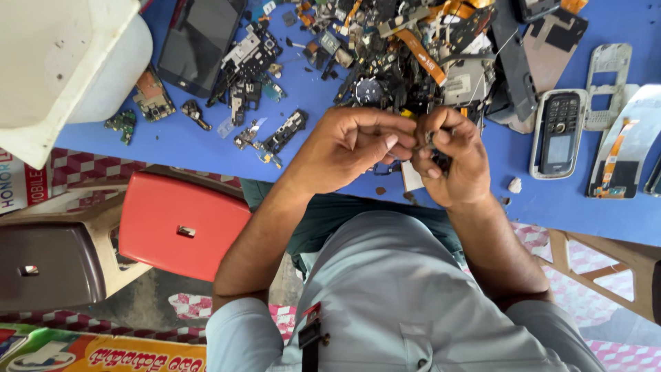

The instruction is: The person repeatedly picks up small electronic components and circuit boards from a cluttered blue table, briefly turns them over in their hands, and places them back down or into a white container. The person handles multiple items one at a time without using tools.

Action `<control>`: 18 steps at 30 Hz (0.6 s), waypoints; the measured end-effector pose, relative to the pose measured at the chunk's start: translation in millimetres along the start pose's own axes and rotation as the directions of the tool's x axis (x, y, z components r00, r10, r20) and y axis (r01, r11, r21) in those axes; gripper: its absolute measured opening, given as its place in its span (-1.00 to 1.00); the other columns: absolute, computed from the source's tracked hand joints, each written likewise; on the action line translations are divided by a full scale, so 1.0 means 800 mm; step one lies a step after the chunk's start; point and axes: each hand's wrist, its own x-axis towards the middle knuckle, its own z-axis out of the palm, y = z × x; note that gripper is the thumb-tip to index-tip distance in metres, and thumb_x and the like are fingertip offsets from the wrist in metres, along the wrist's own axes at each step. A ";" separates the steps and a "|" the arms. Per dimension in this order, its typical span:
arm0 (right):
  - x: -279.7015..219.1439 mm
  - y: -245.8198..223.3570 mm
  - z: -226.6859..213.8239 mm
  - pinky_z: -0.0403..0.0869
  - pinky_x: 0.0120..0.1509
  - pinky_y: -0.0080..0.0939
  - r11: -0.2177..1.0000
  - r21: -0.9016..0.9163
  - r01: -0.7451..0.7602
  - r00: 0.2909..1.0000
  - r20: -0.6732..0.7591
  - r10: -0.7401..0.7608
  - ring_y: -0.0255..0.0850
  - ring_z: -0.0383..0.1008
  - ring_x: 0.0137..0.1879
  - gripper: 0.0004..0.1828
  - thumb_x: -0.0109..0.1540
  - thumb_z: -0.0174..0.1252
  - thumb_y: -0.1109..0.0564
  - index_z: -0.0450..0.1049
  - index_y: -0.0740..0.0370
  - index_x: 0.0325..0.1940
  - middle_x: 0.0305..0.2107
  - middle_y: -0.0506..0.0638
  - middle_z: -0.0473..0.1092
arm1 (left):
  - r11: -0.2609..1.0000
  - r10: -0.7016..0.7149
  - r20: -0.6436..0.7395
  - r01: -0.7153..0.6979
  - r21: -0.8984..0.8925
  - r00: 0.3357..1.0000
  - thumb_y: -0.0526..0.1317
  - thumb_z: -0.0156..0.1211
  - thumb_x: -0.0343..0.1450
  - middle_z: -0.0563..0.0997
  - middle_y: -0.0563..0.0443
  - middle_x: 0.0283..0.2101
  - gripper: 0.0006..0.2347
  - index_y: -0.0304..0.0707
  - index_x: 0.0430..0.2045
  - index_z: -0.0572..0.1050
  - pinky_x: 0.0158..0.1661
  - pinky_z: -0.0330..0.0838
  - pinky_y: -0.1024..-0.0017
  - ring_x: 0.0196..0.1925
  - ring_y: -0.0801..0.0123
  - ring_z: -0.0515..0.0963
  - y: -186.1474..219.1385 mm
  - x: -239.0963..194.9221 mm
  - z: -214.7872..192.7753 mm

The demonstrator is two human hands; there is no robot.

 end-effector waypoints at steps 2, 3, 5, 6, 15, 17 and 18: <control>-0.001 -0.001 -0.001 0.20 -0.43 -0.44 0.999 0.048 -0.022 1.000 -0.007 0.022 -0.36 0.20 -0.49 -0.89 0.40 0.13 0.19 0.38 0.30 -0.12 -0.37 0.08 0.37 | 0.999 0.025 0.000 -0.025 -0.025 1.000 -0.41 0.16 0.53 0.68 -0.08 -0.06 -0.77 -0.46 0.09 0.49 -0.02 0.63 0.52 -0.02 0.44 0.71 -0.005 -0.002 0.000; 0.000 -0.001 -0.002 0.20 -0.44 -0.46 0.999 0.038 -0.026 1.000 -0.015 0.027 -0.37 0.20 -0.51 -0.89 0.40 0.13 0.19 0.38 0.30 -0.11 -0.38 0.08 0.36 | 0.999 0.045 -0.002 -0.045 -0.016 0.999 -0.44 0.21 0.51 0.67 -0.08 -0.05 -0.75 -0.47 0.08 0.49 -0.02 0.61 0.53 -0.02 0.45 0.69 -0.008 -0.004 0.000; -0.002 -0.002 -0.006 0.20 -0.48 -0.50 0.999 0.018 -0.037 0.999 -0.033 0.037 -0.38 0.20 -0.53 -0.89 0.41 0.13 0.19 0.38 0.30 -0.10 -0.42 0.07 0.36 | 0.995 0.096 -0.019 -0.095 0.031 0.995 -0.46 0.29 0.48 0.65 -0.06 -0.07 -0.74 -0.47 0.06 0.51 -0.03 0.61 0.53 -0.05 0.48 0.68 -0.015 -0.007 0.006; -0.004 -0.001 -0.007 0.19 -0.48 -0.51 0.999 0.002 -0.045 0.997 -0.064 0.045 -0.38 0.21 -0.49 -0.89 0.41 0.13 0.20 0.37 0.29 -0.09 -0.40 0.06 0.36 | 0.988 0.133 -0.028 -0.131 0.076 0.991 -0.46 0.31 0.47 0.65 -0.04 -0.10 -0.75 -0.46 0.04 0.52 -0.04 0.63 0.53 -0.08 0.49 0.68 -0.017 -0.006 0.009; -0.008 -0.003 -0.008 0.19 -0.49 -0.53 1.000 -0.010 -0.025 0.999 -0.038 0.025 -0.40 0.18 -0.52 -0.90 0.39 0.11 0.19 0.37 0.30 -0.12 -0.40 0.06 0.33 | 0.889 0.259 -0.078 -0.207 0.409 0.963 -0.38 0.30 0.50 0.63 0.04 -0.27 -0.93 -0.41 -0.21 0.59 -0.37 0.53 0.58 -0.37 0.61 0.63 -0.018 -0.001 0.028; -0.008 -0.003 -0.009 0.17 -0.52 -0.55 1.000 -0.006 0.008 1.000 -0.030 -0.008 -0.43 0.15 -0.53 -0.88 0.38 0.10 0.18 0.36 0.30 -0.15 -0.39 0.08 0.32 | 0.894 0.248 -0.071 -0.201 0.400 0.966 -0.38 0.28 0.51 0.60 0.05 -0.28 -0.94 -0.41 -0.22 0.57 -0.41 0.49 0.59 -0.40 0.62 0.60 -0.018 -0.001 0.030; -0.007 -0.003 -0.009 0.16 -0.52 -0.55 1.000 -0.004 0.015 0.999 -0.036 -0.015 -0.42 0.14 -0.53 -0.88 0.38 0.11 0.18 0.36 0.30 -0.14 -0.39 0.08 0.31 | 0.906 0.252 -0.066 -0.212 0.366 0.965 -0.37 0.27 0.52 0.60 0.07 -0.27 -0.94 -0.40 -0.21 0.55 -0.38 0.51 0.59 -0.36 0.63 0.61 -0.020 -0.003 0.033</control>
